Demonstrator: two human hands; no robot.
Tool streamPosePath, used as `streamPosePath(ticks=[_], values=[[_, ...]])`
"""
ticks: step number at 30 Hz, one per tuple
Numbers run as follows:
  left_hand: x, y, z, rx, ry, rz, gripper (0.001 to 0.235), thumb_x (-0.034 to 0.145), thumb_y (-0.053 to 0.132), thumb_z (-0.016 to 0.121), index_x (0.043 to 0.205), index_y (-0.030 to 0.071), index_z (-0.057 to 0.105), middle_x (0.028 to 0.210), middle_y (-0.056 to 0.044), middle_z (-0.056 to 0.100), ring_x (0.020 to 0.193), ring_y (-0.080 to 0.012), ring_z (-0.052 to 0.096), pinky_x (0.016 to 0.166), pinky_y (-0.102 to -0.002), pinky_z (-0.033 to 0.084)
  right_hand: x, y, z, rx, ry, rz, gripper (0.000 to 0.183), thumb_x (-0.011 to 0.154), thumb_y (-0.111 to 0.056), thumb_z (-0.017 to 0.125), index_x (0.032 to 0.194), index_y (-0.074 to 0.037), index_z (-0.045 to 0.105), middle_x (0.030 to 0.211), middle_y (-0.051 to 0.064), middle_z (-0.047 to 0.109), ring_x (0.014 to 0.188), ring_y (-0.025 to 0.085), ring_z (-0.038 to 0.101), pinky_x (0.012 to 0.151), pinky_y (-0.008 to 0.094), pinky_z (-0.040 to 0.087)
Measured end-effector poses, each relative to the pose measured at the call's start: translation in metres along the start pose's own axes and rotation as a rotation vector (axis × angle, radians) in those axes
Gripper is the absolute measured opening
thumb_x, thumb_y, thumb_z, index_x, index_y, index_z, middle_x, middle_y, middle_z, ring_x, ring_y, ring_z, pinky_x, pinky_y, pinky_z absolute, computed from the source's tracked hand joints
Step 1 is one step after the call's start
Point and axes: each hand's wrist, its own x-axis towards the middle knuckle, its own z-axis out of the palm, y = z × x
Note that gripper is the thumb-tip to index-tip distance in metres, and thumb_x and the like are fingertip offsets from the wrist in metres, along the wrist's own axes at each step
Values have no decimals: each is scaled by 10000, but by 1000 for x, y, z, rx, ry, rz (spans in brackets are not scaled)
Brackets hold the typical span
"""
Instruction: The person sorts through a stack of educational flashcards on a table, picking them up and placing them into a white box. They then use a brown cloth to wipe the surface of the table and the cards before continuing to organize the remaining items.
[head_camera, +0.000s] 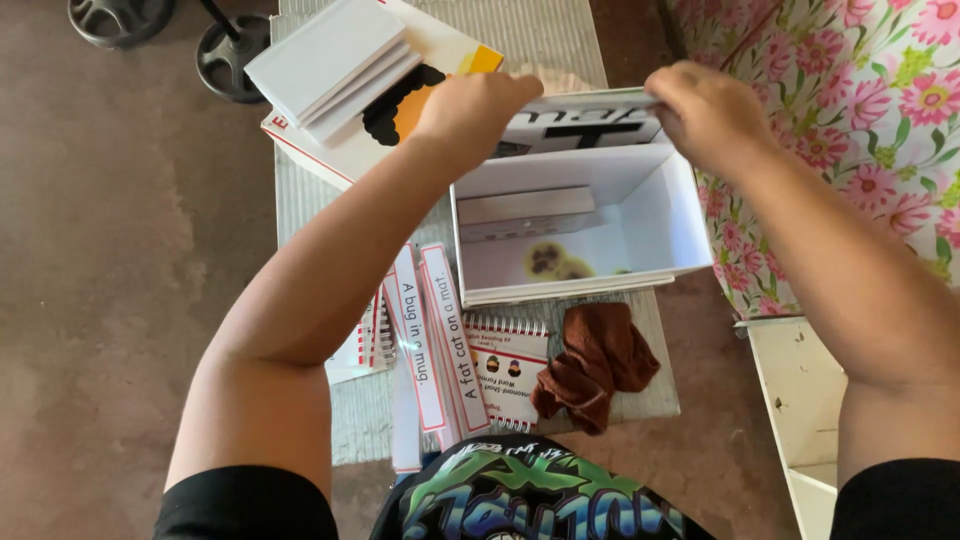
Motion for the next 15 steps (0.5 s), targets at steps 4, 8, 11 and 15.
streamPosePath(ticks=[4,8,11,15], values=[[3,2,7,56,-10,26,338,778,-56,653,1047,123,555,875,-84,692,760,-336,720,635,-462,571,2,6,10,138,41,-83,205,964,-47,683,1141,-86,587,1061,72,708,826,332,675,728,437,530],[0,1,1,25,-5,26,306,806,-12,628,1067,129,554,861,-70,697,752,-341,705,618,-469,546,13,12,1,79,56,-133,174,958,-69,707,1083,-89,587,969,27,730,828,278,707,791,400,543],[1,0,1,-6,-15,10,272,820,4,621,1049,137,560,847,-71,703,730,-352,702,623,-481,555,24,15,-7,41,-103,-142,233,951,-102,687,1165,-122,596,846,56,736,733,299,714,661,416,550],[3,-15,53,244,241,68,348,779,46,743,896,293,527,693,66,669,572,-203,717,503,-322,579,41,11,-3,163,-571,-43,233,990,-285,540,1213,-220,544,985,132,768,964,393,741,833,524,593]])
